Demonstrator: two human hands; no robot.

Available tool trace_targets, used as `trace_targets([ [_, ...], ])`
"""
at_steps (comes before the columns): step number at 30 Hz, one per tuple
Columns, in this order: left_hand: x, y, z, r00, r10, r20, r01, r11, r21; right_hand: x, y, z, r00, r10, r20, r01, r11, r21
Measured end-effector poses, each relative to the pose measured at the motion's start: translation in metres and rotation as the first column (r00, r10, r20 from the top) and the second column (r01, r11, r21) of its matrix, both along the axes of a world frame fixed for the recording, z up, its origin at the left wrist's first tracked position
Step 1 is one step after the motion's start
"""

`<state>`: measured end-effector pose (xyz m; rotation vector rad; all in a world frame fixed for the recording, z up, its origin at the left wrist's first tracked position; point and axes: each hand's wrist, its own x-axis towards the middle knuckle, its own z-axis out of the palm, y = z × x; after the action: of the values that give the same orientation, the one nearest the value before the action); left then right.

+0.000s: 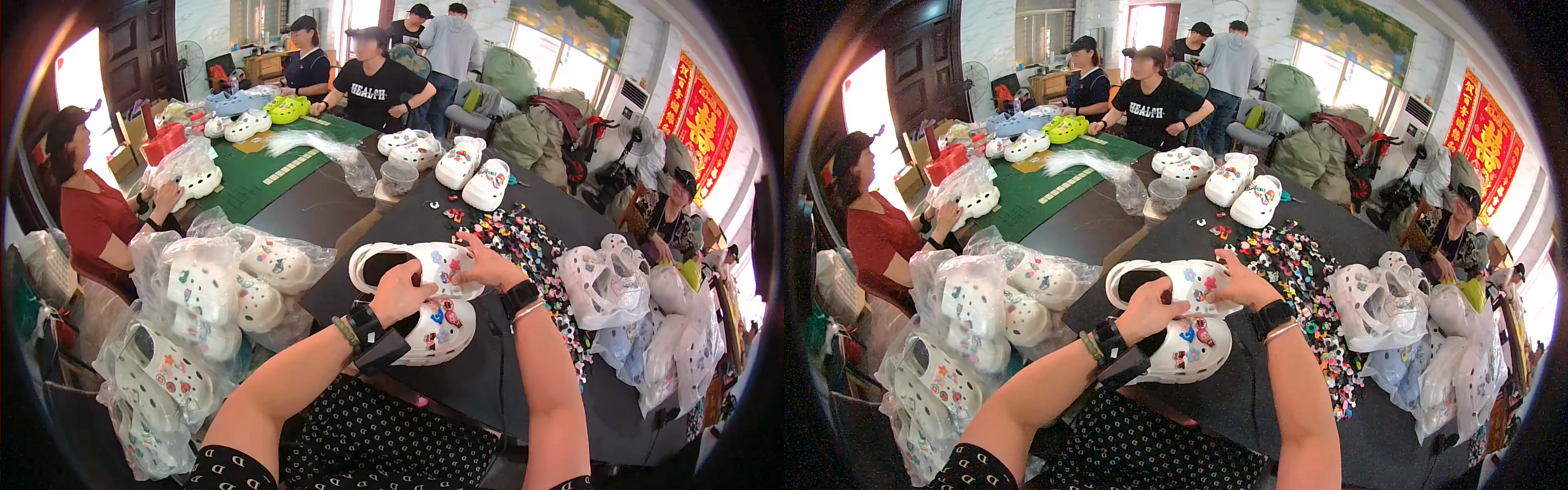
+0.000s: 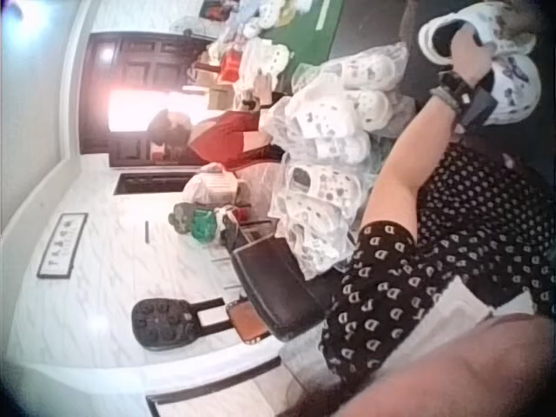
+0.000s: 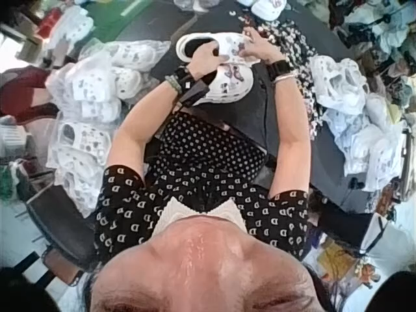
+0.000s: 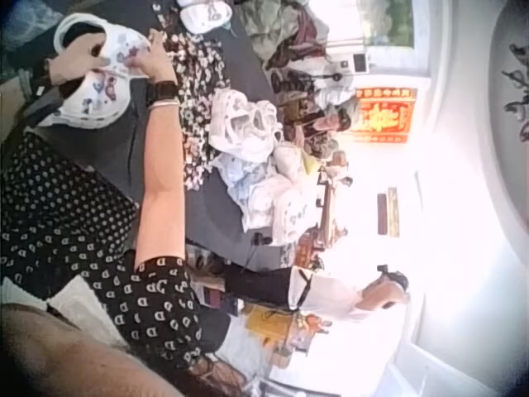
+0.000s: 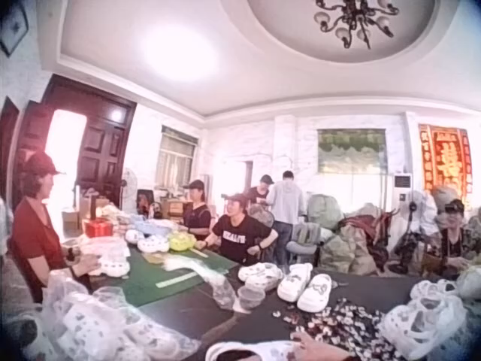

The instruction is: Manually attaching decorative charms to clog-style shoes.

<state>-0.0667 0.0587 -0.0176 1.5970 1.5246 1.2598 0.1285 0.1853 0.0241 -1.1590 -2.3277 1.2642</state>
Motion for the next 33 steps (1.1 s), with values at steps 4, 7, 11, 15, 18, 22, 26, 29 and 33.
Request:
trace_targets([
  [4,0.001,-0.006,0.010,0.999,-0.003,-0.049,0.001,0.999,-0.040,0.001,0.012,-0.008,0.992,-0.001,0.123,-0.003,1.000,0.028],
  [7,0.002,-0.005,0.007,0.998,0.005,-0.067,-0.003,1.000,0.018,-0.005,0.014,-0.011,0.990,0.039,0.136,-0.051,0.995,0.086],
  [11,0.003,-0.003,0.004,0.998,0.003,-0.067,-0.002,1.000,0.017,-0.021,0.007,-0.003,0.918,-0.073,0.390,0.005,0.985,0.172],
  [15,0.000,-0.003,0.006,0.998,0.000,-0.069,0.000,1.000,-0.007,-0.021,0.007,-0.007,0.917,-0.103,0.387,0.017,0.976,0.219],
  [18,0.003,-0.002,0.009,0.999,-0.009,-0.049,0.008,1.000,-0.027,0.003,-0.002,-0.015,0.992,-0.075,0.100,0.050,0.971,0.235],
  [22,0.008,0.001,0.008,0.999,-0.032,-0.003,0.032,0.998,-0.047,0.036,-0.026,-0.032,0.978,-0.185,-0.094,0.203,0.948,0.245],
  [26,-0.004,0.003,-0.002,0.999,0.025,-0.041,-0.024,1.000,0.012,0.051,-0.082,-0.031,0.974,-0.159,-0.161,0.224,0.788,0.573],
  [29,-0.011,0.006,0.016,0.931,0.001,-0.365,-0.036,0.995,-0.090,0.068,-0.140,-0.014,0.972,-0.223,-0.080,0.224,0.758,0.612],
  [33,-0.034,0.008,0.036,0.698,-0.035,-0.715,-0.038,0.996,-0.085,0.104,-0.192,-0.028,0.942,-0.325,-0.078,0.307,0.749,0.587],
])
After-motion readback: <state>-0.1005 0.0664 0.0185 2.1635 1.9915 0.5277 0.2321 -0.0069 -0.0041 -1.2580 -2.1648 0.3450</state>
